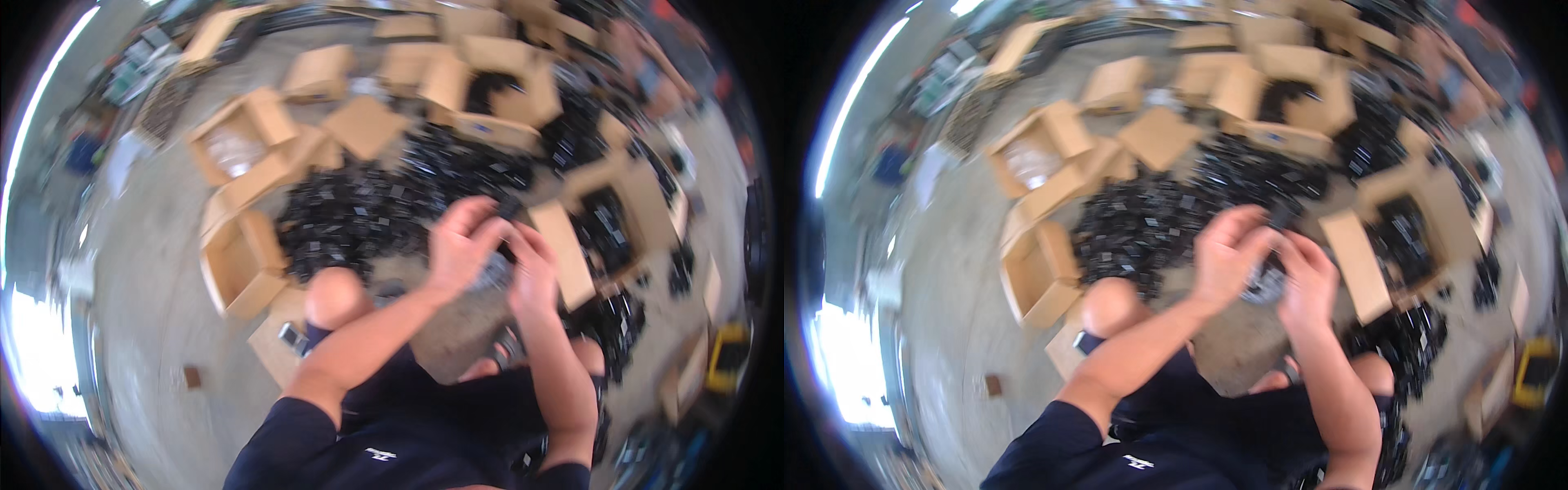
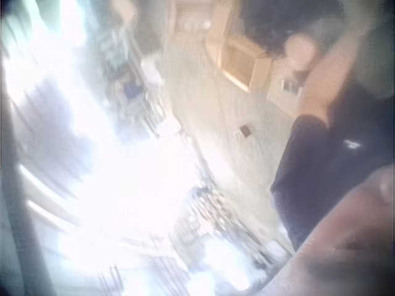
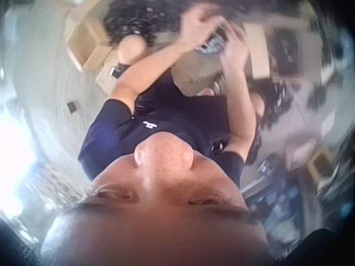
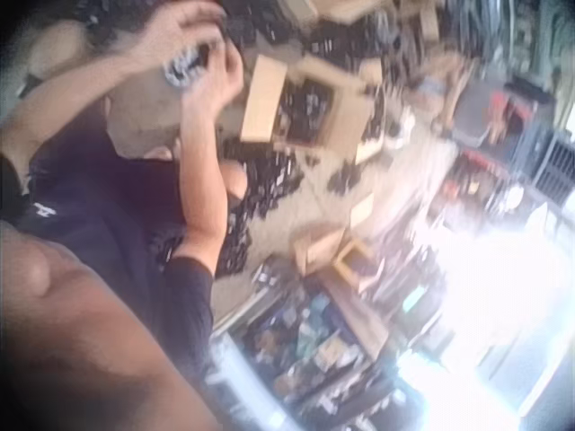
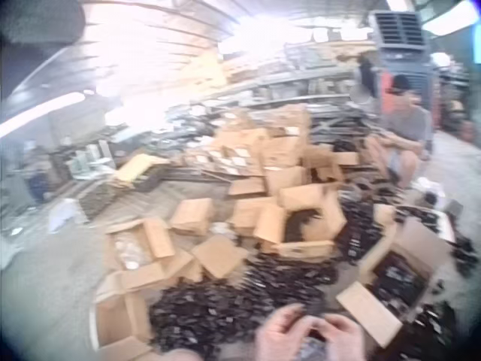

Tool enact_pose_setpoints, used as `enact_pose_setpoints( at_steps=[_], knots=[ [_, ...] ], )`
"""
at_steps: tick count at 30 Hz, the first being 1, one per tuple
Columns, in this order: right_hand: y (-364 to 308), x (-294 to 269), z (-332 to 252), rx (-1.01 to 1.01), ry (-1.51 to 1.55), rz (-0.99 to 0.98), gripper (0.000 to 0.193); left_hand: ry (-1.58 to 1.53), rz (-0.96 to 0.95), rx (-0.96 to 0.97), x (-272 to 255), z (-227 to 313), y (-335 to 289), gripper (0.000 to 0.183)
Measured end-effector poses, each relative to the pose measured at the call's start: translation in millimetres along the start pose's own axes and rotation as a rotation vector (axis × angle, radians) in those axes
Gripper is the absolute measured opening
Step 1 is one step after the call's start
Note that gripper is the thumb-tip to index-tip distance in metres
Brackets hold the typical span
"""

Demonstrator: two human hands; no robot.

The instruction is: The person picks up black plastic elbow parts from the floor and cardboard boxes, sorts them by hand, and places them into a clear plastic bag.

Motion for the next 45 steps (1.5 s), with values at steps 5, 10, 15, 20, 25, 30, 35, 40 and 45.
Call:
enact_pose_setpoints(
  at_steps=[5,10,15,20,25,30,35,40,45],
  knots=[
    [10.1,-29.8,-1.5,0.062,0.005,-0.019,0.023,0.115,-0.063,0.064,19.4,-12.1,5.4,0.017],
    [22.9,-39.3,7.3,-0.017,-0.145,-0.136,0.019,-0.001,-0.119,0.077,14.5,-5.8,0.3,0.015],
    [23.2,-38.9,-3.1,-0.038,-0.170,-0.127,0.017,0.043,-0.074,0.124,11.4,-3.2,-4.0,0.016],
    [32.4,-45.0,0.9,0.017,-0.158,-0.236,0.020,0.070,-0.081,0.156,11.0,2.1,-2.9,0.016],
    [27.0,-43.1,-1.3,-0.077,-0.291,-0.173,0.025,0.036,-0.081,0.136,10.2,7.0,-3.7,0.019],
    [19.8,-40.1,-6.6,-0.122,-0.346,-0.085,0.035,0.054,-0.067,0.173,9.8,11.5,-8.8,0.019],
    [6.3,-35.6,-10.0,-0.193,-0.350,-0.019,0.038,0.052,-0.095,0.132,12.4,14.2,-11.0,0.015],
    [5.4,-48.2,-2.4,-0.178,-0.231,0.068,0.040,0.110,-0.109,0.150,16.3,11.6,-14.0,0.019],
    [16.5,-58.2,7.4,-0.062,-0.137,0.012,0.037,0.108,-0.095,0.143,16.3,3.9,-12.4,0.020]
  ],
)
Point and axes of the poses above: each hand's wrist, its own y-axis towards the middle knuckle, its own x-axis out of the palm, z = x × y, the point moved 6 cm from there along y, towards the middle knuckle, and after that the axes turned 11 degrees about -y, right-handed, at the moved point
